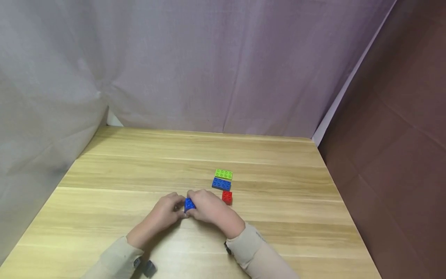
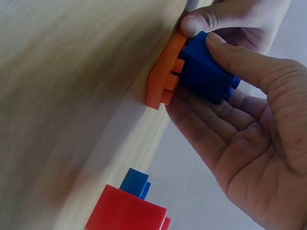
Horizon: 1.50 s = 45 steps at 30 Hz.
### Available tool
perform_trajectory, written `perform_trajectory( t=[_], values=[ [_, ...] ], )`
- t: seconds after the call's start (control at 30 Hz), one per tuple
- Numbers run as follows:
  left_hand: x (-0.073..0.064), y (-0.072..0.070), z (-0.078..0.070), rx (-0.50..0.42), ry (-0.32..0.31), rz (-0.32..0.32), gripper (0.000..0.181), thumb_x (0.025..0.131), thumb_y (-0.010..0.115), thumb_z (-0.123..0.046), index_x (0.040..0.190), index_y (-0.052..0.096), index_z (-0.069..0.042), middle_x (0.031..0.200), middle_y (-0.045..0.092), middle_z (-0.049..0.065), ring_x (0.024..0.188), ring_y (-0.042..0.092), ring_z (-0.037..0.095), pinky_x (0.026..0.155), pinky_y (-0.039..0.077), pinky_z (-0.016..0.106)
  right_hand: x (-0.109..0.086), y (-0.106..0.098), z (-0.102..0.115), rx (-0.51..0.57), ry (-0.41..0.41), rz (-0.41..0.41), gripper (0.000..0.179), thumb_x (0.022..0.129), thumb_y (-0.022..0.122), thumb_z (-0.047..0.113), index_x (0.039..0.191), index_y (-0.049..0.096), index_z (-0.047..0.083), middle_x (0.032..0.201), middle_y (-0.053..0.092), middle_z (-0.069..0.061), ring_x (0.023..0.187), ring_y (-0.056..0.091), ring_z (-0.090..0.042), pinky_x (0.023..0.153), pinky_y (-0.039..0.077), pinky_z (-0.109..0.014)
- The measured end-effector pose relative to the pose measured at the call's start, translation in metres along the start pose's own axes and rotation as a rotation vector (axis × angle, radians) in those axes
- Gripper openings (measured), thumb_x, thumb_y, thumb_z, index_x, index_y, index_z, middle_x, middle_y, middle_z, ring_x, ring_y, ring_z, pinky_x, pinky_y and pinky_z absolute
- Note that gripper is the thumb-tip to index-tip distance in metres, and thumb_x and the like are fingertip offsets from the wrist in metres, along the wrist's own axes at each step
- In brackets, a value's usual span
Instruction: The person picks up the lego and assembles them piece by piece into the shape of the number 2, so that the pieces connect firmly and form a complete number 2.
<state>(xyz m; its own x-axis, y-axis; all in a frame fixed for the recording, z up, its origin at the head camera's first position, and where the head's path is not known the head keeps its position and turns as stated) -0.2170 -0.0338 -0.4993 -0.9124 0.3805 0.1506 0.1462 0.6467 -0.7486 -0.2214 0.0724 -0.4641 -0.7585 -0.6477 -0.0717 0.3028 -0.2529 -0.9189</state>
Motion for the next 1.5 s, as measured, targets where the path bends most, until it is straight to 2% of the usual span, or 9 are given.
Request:
perform_trajectory(
  t=[0.33, 0.53, 1.2, 1.4, 1.5],
  values=[
    [0.0027, -0.0015, -0.0009, 0.027, -0.001, 0.016, 0.034, 0.073, 0.09, -0.023, 0.099, 0.074, -0.009, 0.076, 0.053, -0.004, 0.067, 0.045, 0.01, 0.061, 0.044, 0.025, 0.0006, -0.0002, 0.0014, -0.015, -0.004, -0.005, 0.024, 0.092, 0.075, 0.029, 0.103, 0.062, 0.013, 0.079, 0.056, 0.008, 0.066, 0.052, -0.007, 0.057, 0.045, -0.019],
    [0.0029, 0.001, 0.0011, 0.022, -0.027, 0.031, 0.032, 0.074, 0.09, -0.023, 0.098, 0.074, -0.01, 0.076, 0.053, -0.004, 0.067, 0.045, 0.01, 0.062, 0.044, 0.025, -0.0002, -0.0009, 0.0033, -0.022, -0.009, 0.002, 0.023, 0.092, 0.076, 0.028, 0.101, 0.061, 0.014, 0.077, 0.055, 0.008, 0.065, 0.05, -0.007, 0.055, 0.044, -0.02],
    [0.0007, 0.0025, 0.0005, 0.025, -0.032, 0.027, 0.034, 0.073, 0.089, -0.02, 0.099, 0.072, -0.008, 0.076, 0.051, -0.003, 0.066, 0.044, 0.011, 0.059, 0.042, 0.024, 0.0015, 0.0004, 0.003, -0.026, -0.026, 0.009, 0.021, 0.092, 0.075, 0.027, 0.097, 0.059, 0.013, 0.073, 0.052, 0.007, 0.06, 0.046, -0.006, 0.051, 0.039, -0.019],
    [0.0019, 0.0022, -0.001, 0.04, -0.014, 0.024, 0.033, 0.075, 0.088, -0.019, 0.101, 0.071, -0.007, 0.078, 0.05, -0.002, 0.067, 0.044, 0.011, 0.058, 0.042, 0.024, 0.0019, -0.0008, 0.0024, -0.026, -0.017, 0.003, 0.022, 0.092, 0.076, 0.026, 0.097, 0.059, 0.013, 0.073, 0.052, 0.007, 0.061, 0.047, -0.006, 0.051, 0.04, -0.019],
    [0.0017, 0.0022, -0.0023, 0.048, 0.008, 0.047, 0.035, 0.078, 0.086, -0.019, 0.106, 0.069, -0.007, 0.084, 0.053, -0.002, 0.07, 0.047, 0.011, 0.062, 0.046, 0.026, 0.0021, -0.001, 0.0022, -0.024, 0.001, 0.005, 0.022, 0.092, 0.076, 0.026, 0.099, 0.06, 0.013, 0.074, 0.053, 0.007, 0.062, 0.049, -0.007, 0.052, 0.042, -0.019]
  ],
)
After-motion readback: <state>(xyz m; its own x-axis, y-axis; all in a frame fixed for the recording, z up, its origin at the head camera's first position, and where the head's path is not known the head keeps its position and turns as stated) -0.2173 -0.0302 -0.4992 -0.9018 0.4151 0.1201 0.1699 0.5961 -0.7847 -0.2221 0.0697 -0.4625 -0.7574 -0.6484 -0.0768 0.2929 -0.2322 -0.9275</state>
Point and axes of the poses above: each hand's wrist, its own x-axis towards the middle knuckle, its own y-axis out of the palm, z = x × y, the point moved 8 cm from there along x, towards the middle knuckle
